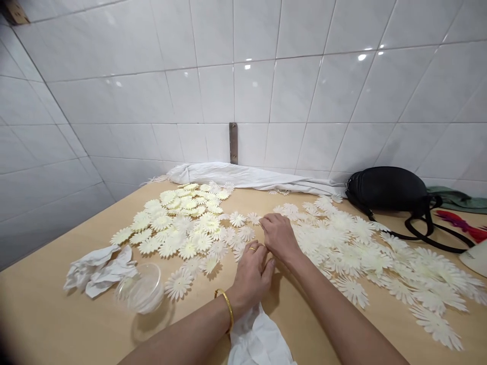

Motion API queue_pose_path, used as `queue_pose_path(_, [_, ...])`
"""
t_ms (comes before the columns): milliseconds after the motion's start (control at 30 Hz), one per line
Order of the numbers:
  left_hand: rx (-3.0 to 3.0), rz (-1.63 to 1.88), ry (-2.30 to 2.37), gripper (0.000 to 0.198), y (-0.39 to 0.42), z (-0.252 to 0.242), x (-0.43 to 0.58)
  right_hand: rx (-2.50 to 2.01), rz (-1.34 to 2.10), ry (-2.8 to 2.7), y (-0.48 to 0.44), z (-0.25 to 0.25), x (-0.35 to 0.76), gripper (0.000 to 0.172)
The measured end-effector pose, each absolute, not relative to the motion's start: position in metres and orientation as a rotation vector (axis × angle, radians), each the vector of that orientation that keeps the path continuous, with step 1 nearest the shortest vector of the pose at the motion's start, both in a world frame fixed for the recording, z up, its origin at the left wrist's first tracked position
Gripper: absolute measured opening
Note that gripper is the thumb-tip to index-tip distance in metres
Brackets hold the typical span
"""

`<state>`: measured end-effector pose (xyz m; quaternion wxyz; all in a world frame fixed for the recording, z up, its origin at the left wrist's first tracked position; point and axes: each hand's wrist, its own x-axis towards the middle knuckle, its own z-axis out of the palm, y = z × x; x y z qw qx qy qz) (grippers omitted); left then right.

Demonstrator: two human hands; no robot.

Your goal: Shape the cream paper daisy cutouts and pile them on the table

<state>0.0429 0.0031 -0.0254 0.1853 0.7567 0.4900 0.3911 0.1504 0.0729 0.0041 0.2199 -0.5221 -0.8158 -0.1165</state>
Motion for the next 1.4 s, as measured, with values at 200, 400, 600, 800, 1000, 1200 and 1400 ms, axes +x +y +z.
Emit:
queue_pose_path(200, [2.147,1.102,1.342,0.006,0.004,-0.023,0.041,-1.643,-0.302,-2.501,0.105,-0.007,0.147,0.026])
queue_pose_path(400, [2.135,1.027,1.38,0.009,0.003,-0.027,0.044,-1.83,-0.299,-2.308,0.106,0.007,0.166,0.03])
queue_pose_path(600, [2.237,0.885,1.392,0.009,0.001,-0.028,0.046,-1.596,-0.001,-2.385,0.105,0.018,0.137,0.027])
queue_pose_path(800, [2.326,0.834,1.391,0.02,0.0,-0.026,0.045,-1.473,0.145,-2.426,0.112,0.015,0.11,0.026])
queue_pose_path(1000, [2.408,0.82,1.302,0.021,-0.003,-0.025,0.047,-1.311,0.372,-2.52,0.098,0.009,0.122,0.029])
queue_pose_path(1200, [2.511,0.852,1.002,0.017,-0.011,-0.018,0.049,-1.346,0.286,-2.506,0.078,-0.001,0.154,0.013])
queue_pose_path(1400, [2.451,0.86,1.142,0.016,-0.013,-0.02,0.051,-1.589,-0.157,-2.519,0.061,0.005,0.18,0.021])
